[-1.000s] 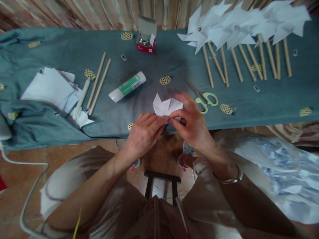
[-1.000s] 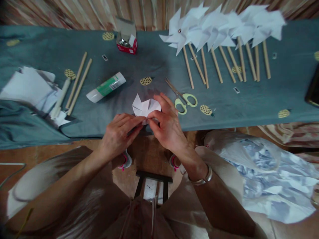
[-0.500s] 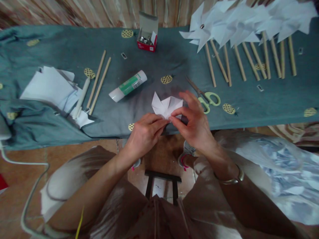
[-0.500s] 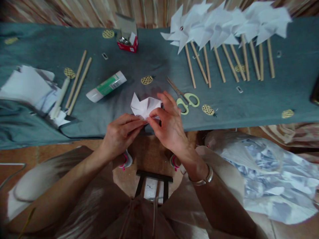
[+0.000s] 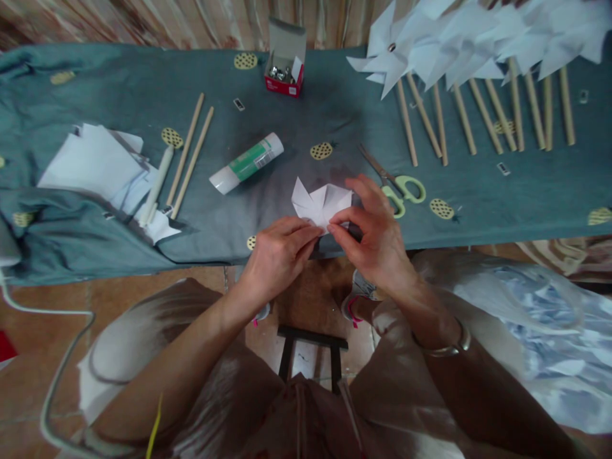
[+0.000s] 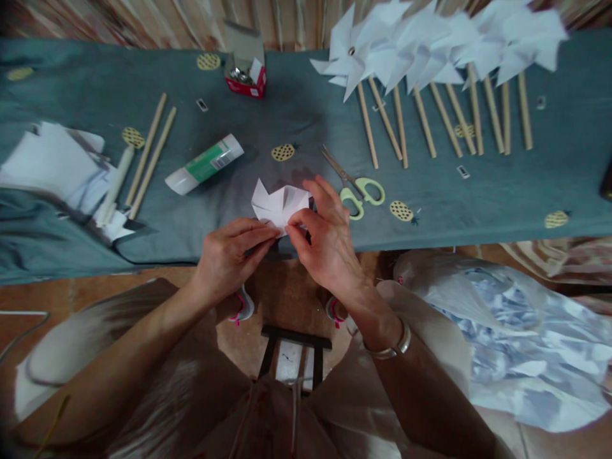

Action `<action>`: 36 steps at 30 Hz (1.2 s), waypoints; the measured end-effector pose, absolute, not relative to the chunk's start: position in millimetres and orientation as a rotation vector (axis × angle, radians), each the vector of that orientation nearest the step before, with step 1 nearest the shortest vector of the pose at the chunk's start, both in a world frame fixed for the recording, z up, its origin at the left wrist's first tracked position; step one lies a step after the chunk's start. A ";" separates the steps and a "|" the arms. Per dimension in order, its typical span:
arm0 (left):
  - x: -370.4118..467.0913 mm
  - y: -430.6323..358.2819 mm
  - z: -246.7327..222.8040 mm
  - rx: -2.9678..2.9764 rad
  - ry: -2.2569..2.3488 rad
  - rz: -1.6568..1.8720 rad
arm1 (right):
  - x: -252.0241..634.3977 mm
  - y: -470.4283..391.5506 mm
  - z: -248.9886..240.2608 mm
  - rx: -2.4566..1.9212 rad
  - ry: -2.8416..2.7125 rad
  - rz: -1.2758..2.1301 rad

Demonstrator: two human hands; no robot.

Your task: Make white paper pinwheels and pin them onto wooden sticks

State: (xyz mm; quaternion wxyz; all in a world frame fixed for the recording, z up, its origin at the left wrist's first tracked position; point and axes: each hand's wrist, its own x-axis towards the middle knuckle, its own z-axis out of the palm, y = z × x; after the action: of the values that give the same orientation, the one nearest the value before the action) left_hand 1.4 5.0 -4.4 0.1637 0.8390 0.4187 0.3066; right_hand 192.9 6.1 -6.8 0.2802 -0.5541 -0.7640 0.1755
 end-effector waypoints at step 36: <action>2.8 5.5 -3.0 2.375 1.218 0.836 | 184.1 0.7 -7.2 -1.388 -2.165 0.293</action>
State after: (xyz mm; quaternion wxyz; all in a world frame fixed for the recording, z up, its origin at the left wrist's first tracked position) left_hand 2.8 5.5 -3.0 0.1714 0.8364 0.4292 0.2946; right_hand 184.1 0.7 -7.2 0.2732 -0.5160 -0.8045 0.1089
